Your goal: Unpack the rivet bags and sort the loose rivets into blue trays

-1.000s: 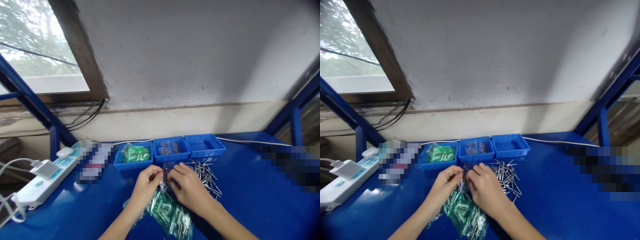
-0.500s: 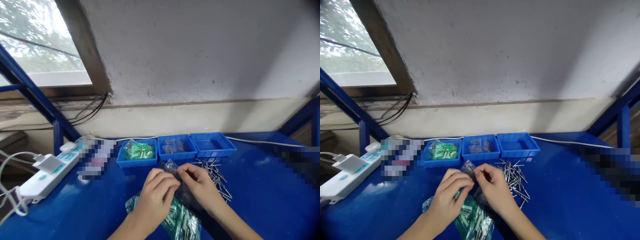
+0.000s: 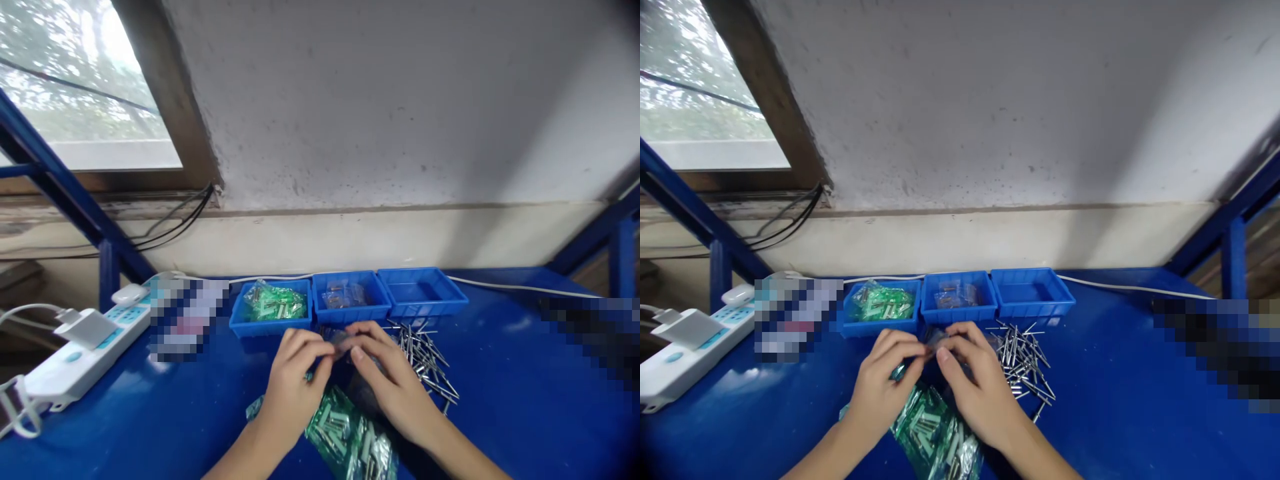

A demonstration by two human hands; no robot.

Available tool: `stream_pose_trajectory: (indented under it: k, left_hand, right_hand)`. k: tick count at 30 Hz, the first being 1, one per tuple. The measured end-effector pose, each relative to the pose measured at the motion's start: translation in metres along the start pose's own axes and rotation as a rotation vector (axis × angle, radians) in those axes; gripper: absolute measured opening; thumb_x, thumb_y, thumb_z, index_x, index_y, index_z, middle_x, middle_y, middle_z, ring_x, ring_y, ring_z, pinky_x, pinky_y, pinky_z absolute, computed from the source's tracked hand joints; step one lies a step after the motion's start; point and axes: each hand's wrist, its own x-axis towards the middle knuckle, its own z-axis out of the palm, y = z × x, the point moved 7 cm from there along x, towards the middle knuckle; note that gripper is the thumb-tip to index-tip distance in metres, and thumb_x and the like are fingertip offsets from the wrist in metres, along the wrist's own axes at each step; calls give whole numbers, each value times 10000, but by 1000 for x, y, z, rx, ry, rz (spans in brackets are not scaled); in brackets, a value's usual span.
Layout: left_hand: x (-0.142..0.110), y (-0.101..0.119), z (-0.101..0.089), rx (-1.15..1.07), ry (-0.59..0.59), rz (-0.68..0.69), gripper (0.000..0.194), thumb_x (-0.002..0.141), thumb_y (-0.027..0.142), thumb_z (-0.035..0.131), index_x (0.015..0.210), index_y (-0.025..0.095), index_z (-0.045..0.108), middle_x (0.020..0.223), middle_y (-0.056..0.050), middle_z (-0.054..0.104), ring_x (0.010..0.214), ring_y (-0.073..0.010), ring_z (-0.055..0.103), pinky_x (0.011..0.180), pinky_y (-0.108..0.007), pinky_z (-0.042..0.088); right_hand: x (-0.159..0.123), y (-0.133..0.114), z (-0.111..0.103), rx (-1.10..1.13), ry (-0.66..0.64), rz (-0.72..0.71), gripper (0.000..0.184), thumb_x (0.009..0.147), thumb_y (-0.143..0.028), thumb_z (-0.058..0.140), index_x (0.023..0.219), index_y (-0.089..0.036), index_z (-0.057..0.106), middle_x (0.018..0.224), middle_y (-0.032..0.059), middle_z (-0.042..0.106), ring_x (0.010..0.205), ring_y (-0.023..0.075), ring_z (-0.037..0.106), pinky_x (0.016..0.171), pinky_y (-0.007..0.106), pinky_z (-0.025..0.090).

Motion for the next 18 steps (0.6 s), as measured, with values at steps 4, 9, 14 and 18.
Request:
stream_pose_trajectory:
  k: [4, 9, 14, 18]
  left_hand:
    - [-6, 19, 9, 65, -94, 190, 178, 846, 76, 525, 864, 210, 640, 846, -38, 600, 811, -168, 515, 718, -286, 453]
    - [-4, 5, 18, 192, -229, -50, 138, 880, 208, 494, 968, 205, 600, 957, -59, 595, 917, -208, 548, 801, -359, 473]
    - [1, -20, 28, 445, -352, -246, 290, 829, 343, 554, 1066, 178, 583, 1056, -93, 610, 1017, -295, 552, 821, -426, 484]
    - [1, -28, 30, 606, -390, -258, 139, 821, 251, 553, 917, 182, 626, 945, -73, 636, 913, -285, 593, 747, -412, 490]
  right_hand:
    - [0, 14, 1, 36, 55, 123, 327, 884, -391, 471, 692, -179, 629, 749, 34, 576, 700, 144, 568, 641, 261, 465]
    - [-3, 7, -42, 74, 408, 99, 187, 813, -349, 597, 798, -171, 650, 676, 18, 637, 577, 129, 561, 534, 245, 446]
    - [-16, -42, -106, -165, 1060, -383, 126, 761, -191, 660, 878, -193, 615, 796, 21, 576, 690, 143, 564, 636, 288, 467]
    - [17, -35, -74, -571, 652, -409, 128, 791, -256, 624, 903, -201, 647, 861, 75, 579, 821, 218, 538, 729, 377, 449]
